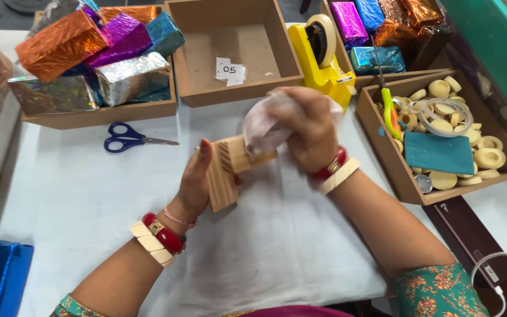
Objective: The person wipes a small wooden box and a round wooden piece with a cloth. They then pick up a sheet of blue metallic wrapping paper, place the wooden box on it, and fold the paper around the box to wrap it.
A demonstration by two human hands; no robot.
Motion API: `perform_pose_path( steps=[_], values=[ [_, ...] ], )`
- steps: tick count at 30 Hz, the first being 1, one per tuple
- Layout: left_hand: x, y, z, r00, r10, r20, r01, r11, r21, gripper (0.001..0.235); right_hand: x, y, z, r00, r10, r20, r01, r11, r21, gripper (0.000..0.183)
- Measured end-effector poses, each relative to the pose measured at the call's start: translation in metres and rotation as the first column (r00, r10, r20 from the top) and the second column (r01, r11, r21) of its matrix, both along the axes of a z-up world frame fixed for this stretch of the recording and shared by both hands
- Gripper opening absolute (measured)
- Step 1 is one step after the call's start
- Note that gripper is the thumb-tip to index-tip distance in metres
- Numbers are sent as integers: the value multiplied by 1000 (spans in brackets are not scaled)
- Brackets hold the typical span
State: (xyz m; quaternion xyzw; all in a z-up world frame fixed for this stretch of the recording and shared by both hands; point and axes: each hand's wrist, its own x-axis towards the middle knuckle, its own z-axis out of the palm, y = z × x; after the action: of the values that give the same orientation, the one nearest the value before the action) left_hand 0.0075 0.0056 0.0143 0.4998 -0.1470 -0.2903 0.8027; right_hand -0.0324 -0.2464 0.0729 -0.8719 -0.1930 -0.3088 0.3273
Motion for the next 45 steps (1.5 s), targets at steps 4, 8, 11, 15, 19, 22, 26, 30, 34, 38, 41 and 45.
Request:
perform_pose_path(
  steps=[4,8,11,15,19,22,26,30,34,38,41,45],
  values=[
    [-3,2,-11,977,-99,187,89,994,61,82,-15,57,33,936,334,110,-304,926,-222,53],
    [-6,3,-3,923,-66,378,75,997,-9,69,8,24,-12,926,377,4,-369,910,-190,65],
    [-4,2,12,698,-34,715,-50,994,96,51,30,-13,-48,853,476,-216,-494,868,-40,61],
    [-6,2,31,377,-127,917,-249,940,233,40,24,-17,-57,929,223,-296,-193,973,129,57],
    [-13,-4,42,132,-225,965,-296,921,255,35,-5,13,-17,979,198,45,-199,889,411,58],
    [-20,-7,17,-56,-332,942,-316,901,298,23,-13,34,-16,916,400,33,-397,891,218,52],
    [-22,-6,27,-132,-372,919,-329,891,314,18,2,26,-32,885,424,-190,-429,903,14,45],
    [-23,-8,35,-142,-363,921,-348,889,297,23,27,7,-54,915,233,-328,-270,960,-72,27],
    [-23,-5,40,99,-220,970,-381,893,241,27,40,-8,-65,770,-147,-621,316,933,172,20],
    [-21,-8,17,503,-35,864,-455,839,298,33,16,-5,-32,844,-294,-448,442,854,273,24],
    [-18,-12,-2,877,127,464,-263,934,240,46,-11,29,-5,998,9,60,-23,972,234,27],
    [-5,-10,2,992,77,-96,-81,996,-29,69,7,46,-21,962,269,-49,-272,956,-110,54]
  ],
)
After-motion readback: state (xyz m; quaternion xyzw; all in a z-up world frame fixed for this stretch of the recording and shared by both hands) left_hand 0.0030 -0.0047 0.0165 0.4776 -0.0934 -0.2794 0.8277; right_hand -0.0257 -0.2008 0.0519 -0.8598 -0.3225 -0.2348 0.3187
